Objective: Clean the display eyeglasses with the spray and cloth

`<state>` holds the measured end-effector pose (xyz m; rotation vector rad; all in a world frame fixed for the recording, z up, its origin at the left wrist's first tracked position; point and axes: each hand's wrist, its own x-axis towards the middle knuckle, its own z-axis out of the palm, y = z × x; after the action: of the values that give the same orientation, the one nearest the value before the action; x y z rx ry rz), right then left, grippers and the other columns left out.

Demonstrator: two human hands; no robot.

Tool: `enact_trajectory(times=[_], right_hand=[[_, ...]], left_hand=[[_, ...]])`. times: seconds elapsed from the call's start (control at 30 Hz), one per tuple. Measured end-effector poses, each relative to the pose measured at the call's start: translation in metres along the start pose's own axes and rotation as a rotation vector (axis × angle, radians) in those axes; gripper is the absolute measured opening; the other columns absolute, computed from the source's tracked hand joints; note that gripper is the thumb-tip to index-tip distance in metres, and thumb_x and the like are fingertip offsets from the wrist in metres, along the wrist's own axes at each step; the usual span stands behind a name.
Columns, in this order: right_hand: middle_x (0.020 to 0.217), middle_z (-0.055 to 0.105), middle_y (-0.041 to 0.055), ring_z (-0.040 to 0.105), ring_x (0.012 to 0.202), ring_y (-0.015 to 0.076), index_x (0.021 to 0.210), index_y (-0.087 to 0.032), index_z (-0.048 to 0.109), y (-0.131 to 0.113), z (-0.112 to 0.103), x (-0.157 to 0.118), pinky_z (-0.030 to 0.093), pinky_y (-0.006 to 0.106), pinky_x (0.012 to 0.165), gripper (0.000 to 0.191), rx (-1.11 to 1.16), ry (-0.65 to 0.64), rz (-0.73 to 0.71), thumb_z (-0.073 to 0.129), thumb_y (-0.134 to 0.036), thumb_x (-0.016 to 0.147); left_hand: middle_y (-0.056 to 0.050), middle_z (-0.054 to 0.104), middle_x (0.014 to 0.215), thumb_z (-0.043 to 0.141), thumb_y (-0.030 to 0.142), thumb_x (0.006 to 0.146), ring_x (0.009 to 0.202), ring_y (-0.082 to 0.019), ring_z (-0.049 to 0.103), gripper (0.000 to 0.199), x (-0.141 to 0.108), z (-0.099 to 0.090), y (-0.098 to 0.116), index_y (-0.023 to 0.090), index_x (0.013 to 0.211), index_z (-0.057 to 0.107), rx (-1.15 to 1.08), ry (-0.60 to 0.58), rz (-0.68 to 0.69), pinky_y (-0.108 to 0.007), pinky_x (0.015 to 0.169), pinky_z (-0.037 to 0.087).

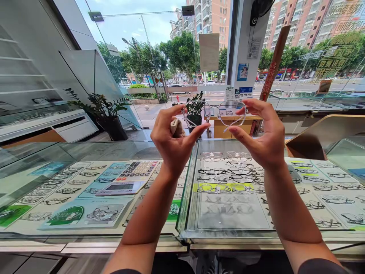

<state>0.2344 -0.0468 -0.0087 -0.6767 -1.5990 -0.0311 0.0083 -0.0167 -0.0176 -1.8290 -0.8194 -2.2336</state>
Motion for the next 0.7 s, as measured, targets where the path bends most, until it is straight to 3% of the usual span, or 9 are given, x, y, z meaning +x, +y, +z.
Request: enact_trajectory(times=[0.17, 0.37, 0.53, 0.7], right_hand=[[0.114, 0.076, 0.0084, 0.069, 0.121, 0.0344, 0.132, -0.030, 0.069, -0.001, -0.004, 0.002, 0.050, 0.056, 0.118, 0.049, -0.009, 0.018, -0.002, 0.085, -0.045, 0.088], [0.117, 0.074, 0.0094, 0.067, 0.126, 0.0369, 0.132, -0.035, 0.068, 0.001, -0.011, 0.005, 0.055, 0.056, 0.113, 0.048, 0.016, 0.006, 0.057, 0.085, -0.044, 0.088], [0.115, 0.076, 0.0084, 0.072, 0.115, 0.0327, 0.132, -0.029, 0.070, 0.003, -0.012, 0.006, 0.053, 0.056, 0.114, 0.049, 0.039, -0.009, 0.031, 0.086, -0.042, 0.087], [0.121, 0.078, 0.0070, 0.075, 0.114, 0.0309, 0.135, -0.031, 0.070, 0.007, -0.010, 0.005, 0.057, 0.055, 0.109, 0.050, 0.003, -0.034, 0.011, 0.084, -0.045, 0.089]], left_hand=[[-0.004, 0.073, 0.106, 0.100, 0.035, 0.070, 0.087, -0.018, 0.063, 0.053, 0.005, -0.007, 0.012, 0.025, 0.116, 0.076, -0.054, -0.099, -0.078, -0.030, 0.069, 0.051], [-0.005, 0.075, 0.106, 0.101, 0.028, 0.068, 0.097, -0.022, 0.066, 0.051, 0.017, -0.010, 0.015, 0.028, 0.112, 0.078, -0.135, -0.205, -0.156, -0.032, 0.072, 0.054], [-0.007, 0.073, 0.114, 0.101, 0.034, 0.069, 0.096, -0.022, 0.064, 0.049, 0.020, -0.010, 0.008, 0.030, 0.113, 0.080, -0.038, -0.204, -0.058, -0.033, 0.071, 0.054], [-0.005, 0.072, 0.107, 0.096, 0.048, 0.077, 0.074, -0.016, 0.058, 0.045, 0.019, -0.013, 0.007, 0.032, 0.115, 0.078, 0.088, -0.209, -0.009, -0.033, 0.058, 0.046]])
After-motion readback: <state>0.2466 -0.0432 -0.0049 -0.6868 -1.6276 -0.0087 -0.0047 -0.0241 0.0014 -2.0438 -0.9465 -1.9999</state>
